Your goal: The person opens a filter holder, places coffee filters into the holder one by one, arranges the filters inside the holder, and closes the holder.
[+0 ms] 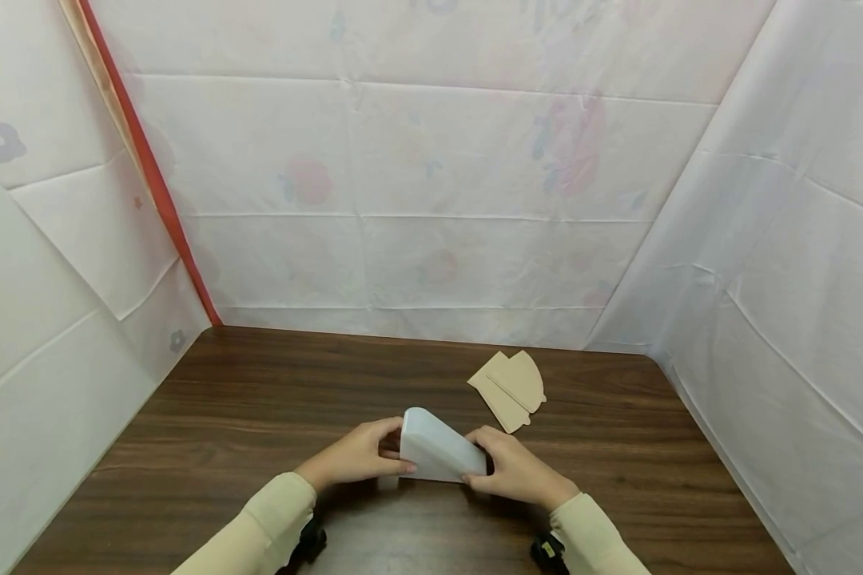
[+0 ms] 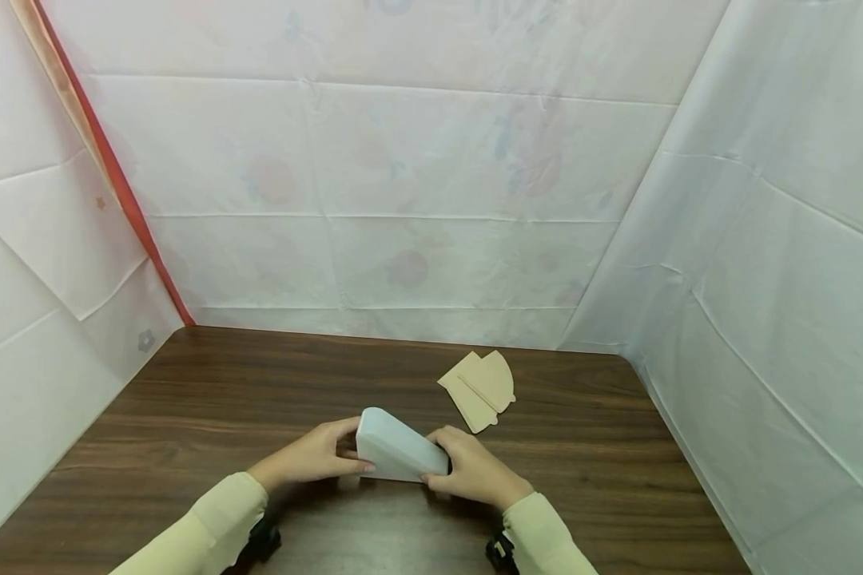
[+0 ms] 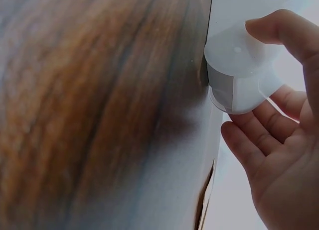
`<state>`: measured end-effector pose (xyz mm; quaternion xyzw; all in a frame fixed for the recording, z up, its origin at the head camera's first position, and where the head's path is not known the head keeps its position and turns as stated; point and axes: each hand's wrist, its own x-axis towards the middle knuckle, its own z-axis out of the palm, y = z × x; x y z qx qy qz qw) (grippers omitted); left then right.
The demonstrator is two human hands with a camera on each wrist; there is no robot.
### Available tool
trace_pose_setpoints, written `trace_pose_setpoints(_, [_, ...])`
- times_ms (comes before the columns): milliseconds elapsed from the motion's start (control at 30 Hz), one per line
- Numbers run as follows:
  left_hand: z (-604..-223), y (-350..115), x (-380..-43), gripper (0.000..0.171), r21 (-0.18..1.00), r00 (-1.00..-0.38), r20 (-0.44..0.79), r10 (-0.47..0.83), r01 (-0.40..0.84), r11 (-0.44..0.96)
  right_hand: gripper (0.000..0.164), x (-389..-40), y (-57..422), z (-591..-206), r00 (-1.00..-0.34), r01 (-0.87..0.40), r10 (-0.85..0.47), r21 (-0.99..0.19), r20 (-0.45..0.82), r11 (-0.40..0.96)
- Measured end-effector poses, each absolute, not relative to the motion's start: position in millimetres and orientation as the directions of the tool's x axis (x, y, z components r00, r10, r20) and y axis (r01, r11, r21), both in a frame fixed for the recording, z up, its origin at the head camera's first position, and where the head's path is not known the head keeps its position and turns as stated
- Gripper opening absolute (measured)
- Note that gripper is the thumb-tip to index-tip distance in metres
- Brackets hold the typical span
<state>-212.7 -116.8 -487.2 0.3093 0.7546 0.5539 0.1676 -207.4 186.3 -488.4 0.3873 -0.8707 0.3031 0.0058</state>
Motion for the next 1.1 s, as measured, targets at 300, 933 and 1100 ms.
trace_pose_setpoints(300, [-487.2,-118.1,-212.3,0.042,0.920,-0.749,0.099,0.655,0.321,0.227,0.037,-206.6,185.9,-487.7,-0.704,-0.667,-0.672,-0.537,0.229,0.516])
trace_pose_setpoints(933, [-487.2,-120.4,-211.4,0.044,0.900,-0.752,0.100,0.651,0.348,0.263,0.042,-206.3,183.9,-480.7,-0.686,-0.688,-0.678,-0.539,0.265,0.486])
trace_pose_setpoints(1100, [-487.7,-119.9,-211.0,0.044,0.898,-0.754,0.100,0.649,0.349,0.267,0.045,-206.0,181.6,-476.0,-0.670,-0.703,-0.685,-0.539,0.285,0.463])
